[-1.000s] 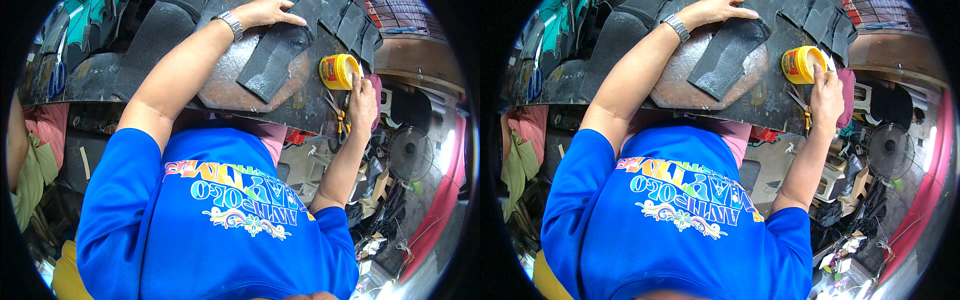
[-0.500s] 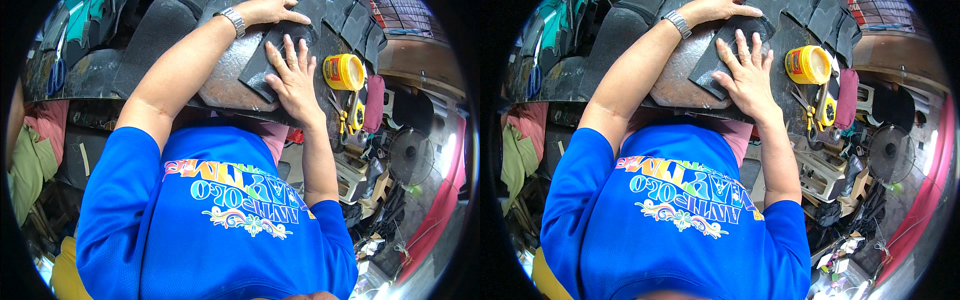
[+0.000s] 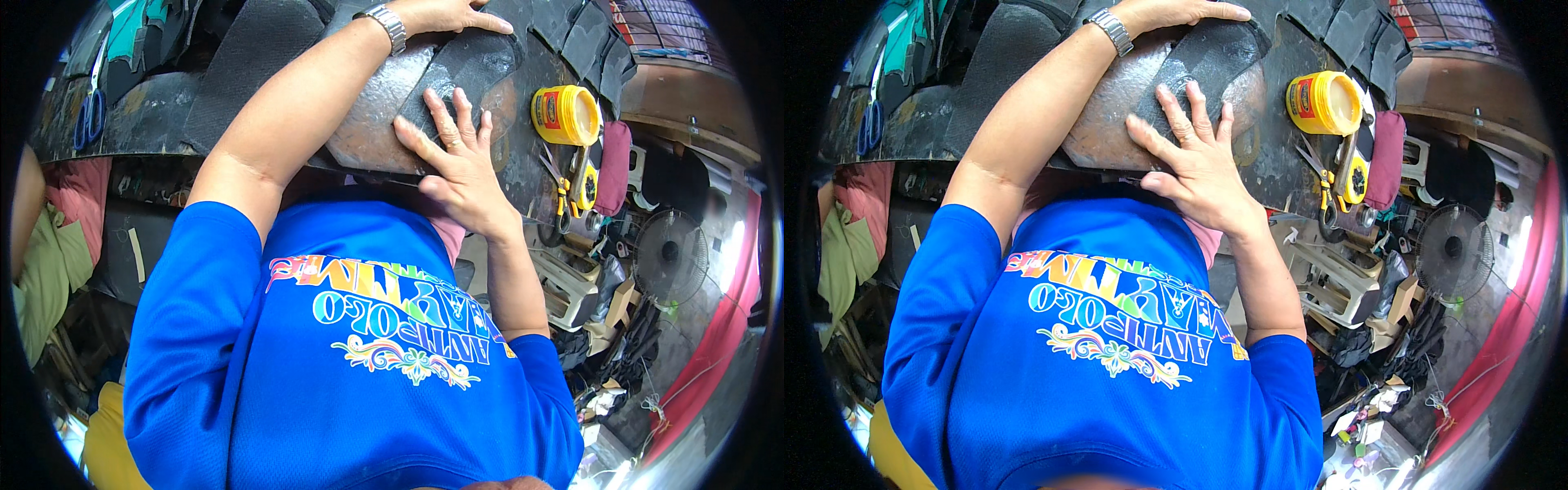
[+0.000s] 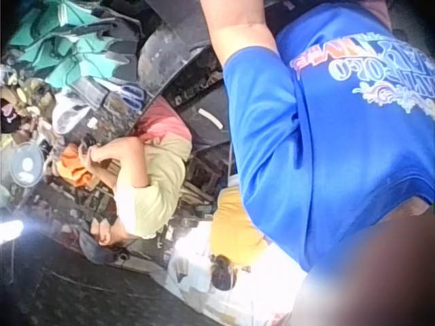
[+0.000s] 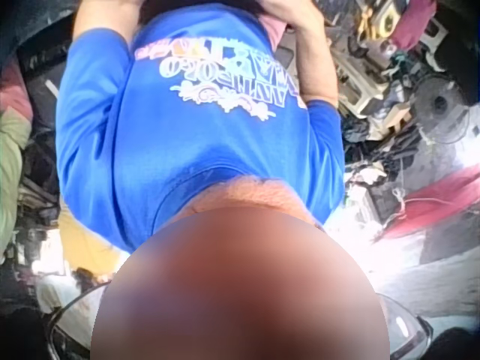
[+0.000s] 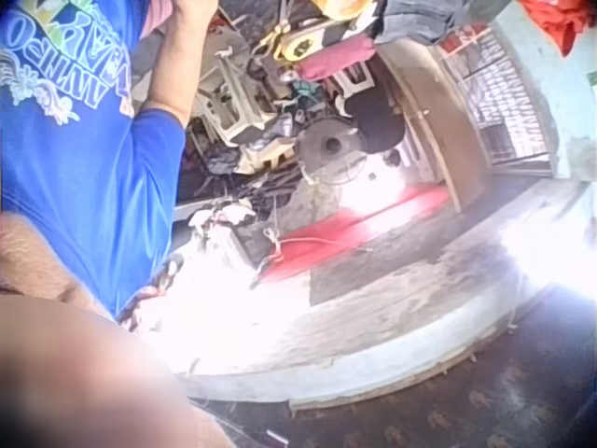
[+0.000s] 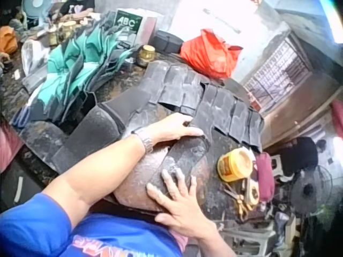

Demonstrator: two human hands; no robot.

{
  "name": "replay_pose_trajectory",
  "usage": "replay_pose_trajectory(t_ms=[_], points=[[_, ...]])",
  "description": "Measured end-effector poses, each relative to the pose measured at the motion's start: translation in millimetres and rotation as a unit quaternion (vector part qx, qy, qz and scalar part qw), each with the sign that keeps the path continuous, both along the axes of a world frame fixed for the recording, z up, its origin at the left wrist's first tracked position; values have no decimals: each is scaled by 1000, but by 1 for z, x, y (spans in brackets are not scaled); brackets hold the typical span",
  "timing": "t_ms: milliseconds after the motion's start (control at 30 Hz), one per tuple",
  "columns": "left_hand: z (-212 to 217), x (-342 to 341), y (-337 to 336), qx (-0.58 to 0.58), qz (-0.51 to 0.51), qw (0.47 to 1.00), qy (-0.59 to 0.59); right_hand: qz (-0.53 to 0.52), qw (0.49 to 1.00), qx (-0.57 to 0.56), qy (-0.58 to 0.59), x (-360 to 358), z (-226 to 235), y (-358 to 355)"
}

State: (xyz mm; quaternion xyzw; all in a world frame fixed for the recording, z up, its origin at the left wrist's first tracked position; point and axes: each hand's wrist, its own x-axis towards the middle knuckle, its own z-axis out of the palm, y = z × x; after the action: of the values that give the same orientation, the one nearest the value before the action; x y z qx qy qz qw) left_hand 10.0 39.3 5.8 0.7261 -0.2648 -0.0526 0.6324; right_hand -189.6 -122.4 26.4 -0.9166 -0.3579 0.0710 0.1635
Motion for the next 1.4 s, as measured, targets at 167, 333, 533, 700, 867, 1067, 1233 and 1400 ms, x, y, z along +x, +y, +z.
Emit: replay_pose_trajectory(t_ms=[167, 333, 533, 700, 867, 1067, 1233, 1400], points=[[4, -2, 0, 29, 0, 999, 28, -112, 971, 205, 52, 4, 8, -25], [1, -3, 0, 24, 4, 1000, 0, -152, 985, 70, -31, -10, -16, -26], [0, -2, 2, 108, 19, 994, -3, -142, 965, 216, 36, -18, -9, -47], [-4, 0, 3, 87, 6, 996, 7, -252, 938, 236, -7, -3, -19, -48], [0, -2, 10, 190, 8, 975, -111, -238, 960, 139, -50, -27, -32, -31], [32, -29, -1, 89, -3, 982, -164, -172, 966, 191, -28, -53, -13, -38], [56, -49, -15, -75, 8, 995, -66, -237, 867, 422, -119, -44, -10, -61], [95, 0, -2, -275, 58, 959, 17, -282, 751, 581, -137, -32, -31, -75]])
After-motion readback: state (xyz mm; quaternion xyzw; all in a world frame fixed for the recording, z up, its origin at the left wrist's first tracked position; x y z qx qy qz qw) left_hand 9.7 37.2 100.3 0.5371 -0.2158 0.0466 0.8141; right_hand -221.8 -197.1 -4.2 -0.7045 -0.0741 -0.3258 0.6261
